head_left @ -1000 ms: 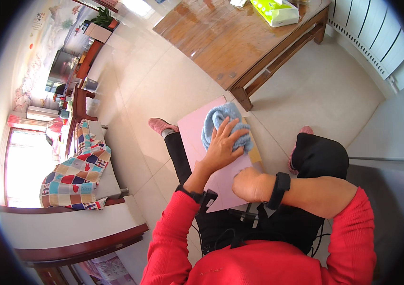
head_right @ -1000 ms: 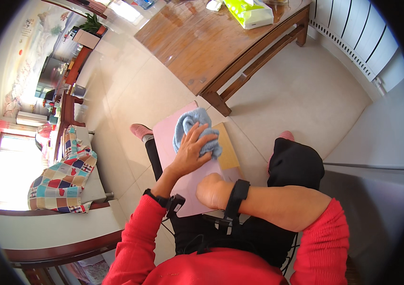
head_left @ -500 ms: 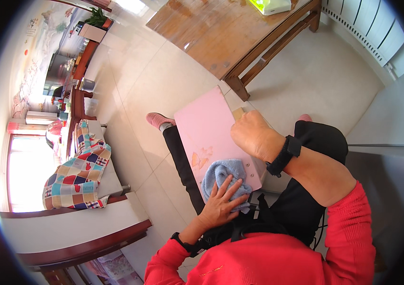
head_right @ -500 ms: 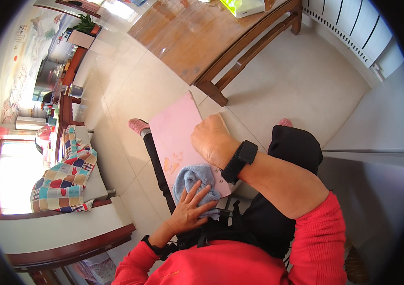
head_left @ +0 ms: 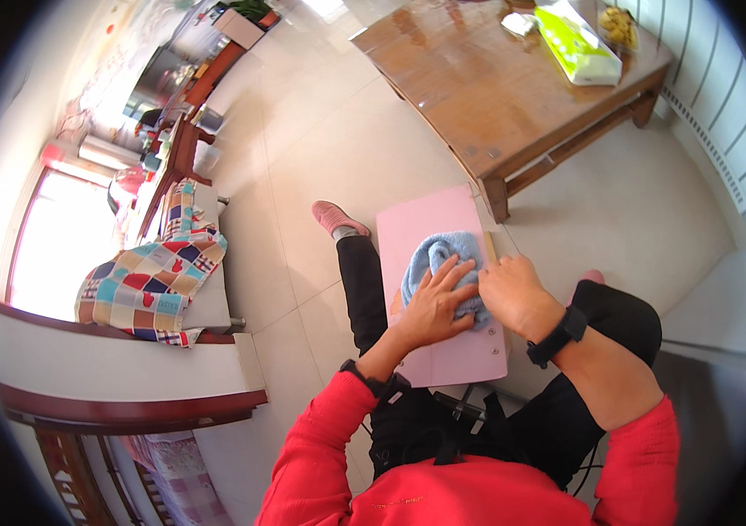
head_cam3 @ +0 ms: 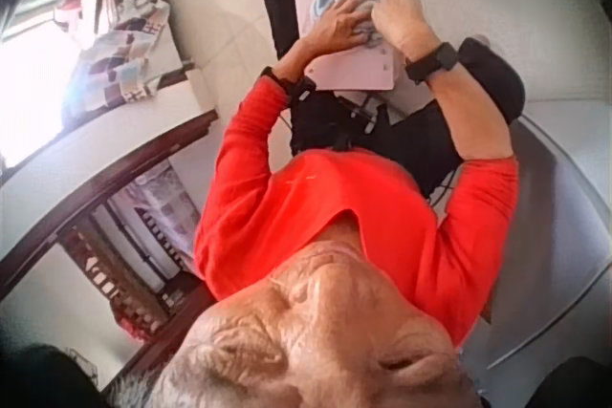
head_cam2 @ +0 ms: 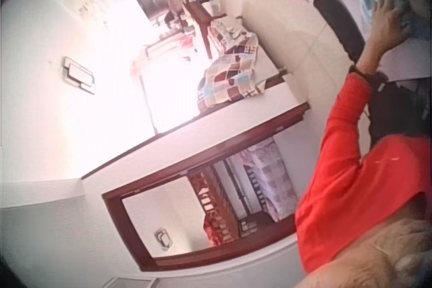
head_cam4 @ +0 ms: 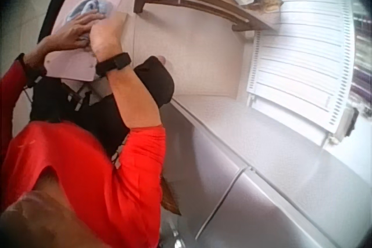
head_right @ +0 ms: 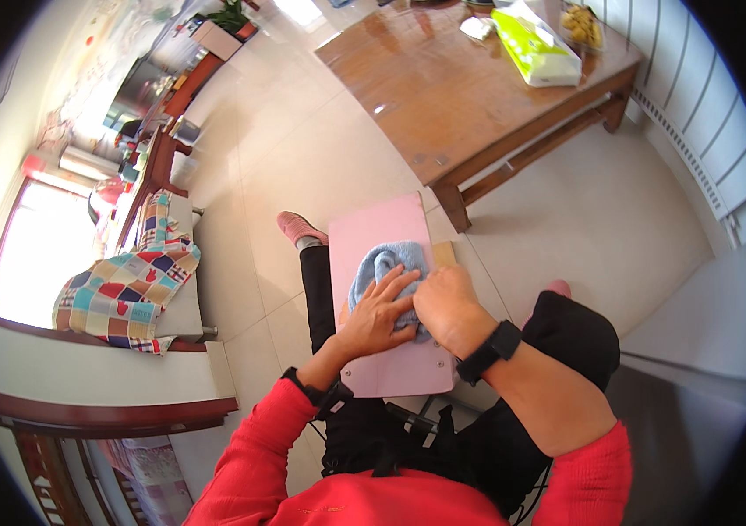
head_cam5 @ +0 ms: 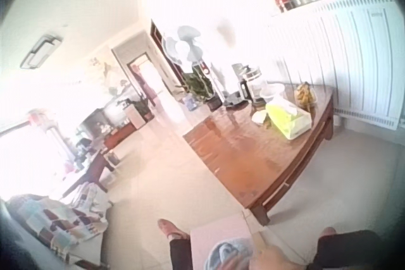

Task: The person wipes a small beige stool with a blue cloth, cleaning the top surface, sides, and underside. The person rotates the stool to access all surfaces and continues wiping until the end of the clip.

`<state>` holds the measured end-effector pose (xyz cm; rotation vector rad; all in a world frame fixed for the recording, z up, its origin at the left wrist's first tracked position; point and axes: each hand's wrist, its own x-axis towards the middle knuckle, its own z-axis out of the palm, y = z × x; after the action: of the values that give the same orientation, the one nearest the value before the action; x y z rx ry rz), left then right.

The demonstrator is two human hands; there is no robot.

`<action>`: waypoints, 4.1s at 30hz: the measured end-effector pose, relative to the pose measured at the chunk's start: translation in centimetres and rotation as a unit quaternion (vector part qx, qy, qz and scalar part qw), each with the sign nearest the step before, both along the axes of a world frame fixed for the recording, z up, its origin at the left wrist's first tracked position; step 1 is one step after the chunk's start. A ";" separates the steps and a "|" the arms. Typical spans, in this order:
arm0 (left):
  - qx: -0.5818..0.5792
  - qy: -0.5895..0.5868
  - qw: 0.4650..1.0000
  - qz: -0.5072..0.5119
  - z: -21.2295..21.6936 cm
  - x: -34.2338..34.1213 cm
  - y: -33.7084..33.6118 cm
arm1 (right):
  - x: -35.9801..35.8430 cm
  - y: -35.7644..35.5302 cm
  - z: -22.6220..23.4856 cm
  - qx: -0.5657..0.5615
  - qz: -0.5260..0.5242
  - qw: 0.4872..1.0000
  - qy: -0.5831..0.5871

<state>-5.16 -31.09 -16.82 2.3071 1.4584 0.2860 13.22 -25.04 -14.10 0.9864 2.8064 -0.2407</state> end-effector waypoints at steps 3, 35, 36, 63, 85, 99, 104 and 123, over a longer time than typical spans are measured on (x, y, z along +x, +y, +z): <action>0.004 0.013 0.999 0.047 -0.4 -1.8 3.1 | -0.3 0.0 -0.2 -0.016 -0.004 1.000 -0.016; -0.039 0.001 0.997 0.074 1.3 -3.9 -16.7 | -1.8 -2.2 -3.2 0.013 0.034 0.998 0.043; -0.046 -0.019 0.996 0.073 1.2 -4.3 -16.1 | -1.8 -2.2 -3.2 0.008 0.031 0.999 0.040; 0.004 -0.047 0.981 0.186 -2.1 -10.2 3.4 | -2.2 -0.1 -2.2 -0.076 0.046 0.996 -0.011; -0.026 -0.009 0.986 -0.167 1.2 3.8 -10.0 | -1.7 1.3 -0.5 -0.090 -0.018 0.996 0.002; -0.036 -0.030 0.994 -0.101 0.2 3.3 -6.8 | -2.1 2.1 -0.6 -0.102 -0.028 0.994 0.014; -0.075 -0.007 0.989 -0.129 1.6 0.7 -10.9 | -2.0 1.9 -1.0 -0.072 -0.026 0.997 0.021; 0.008 -0.008 0.997 0.080 -0.3 -6.9 -1.9 | -2.5 1.3 -1.6 -0.072 -0.039 0.997 -0.003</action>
<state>-12.05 -32.96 -17.09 2.1982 1.6428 0.3612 10.73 -23.71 -15.71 1.0627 2.7020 -0.4429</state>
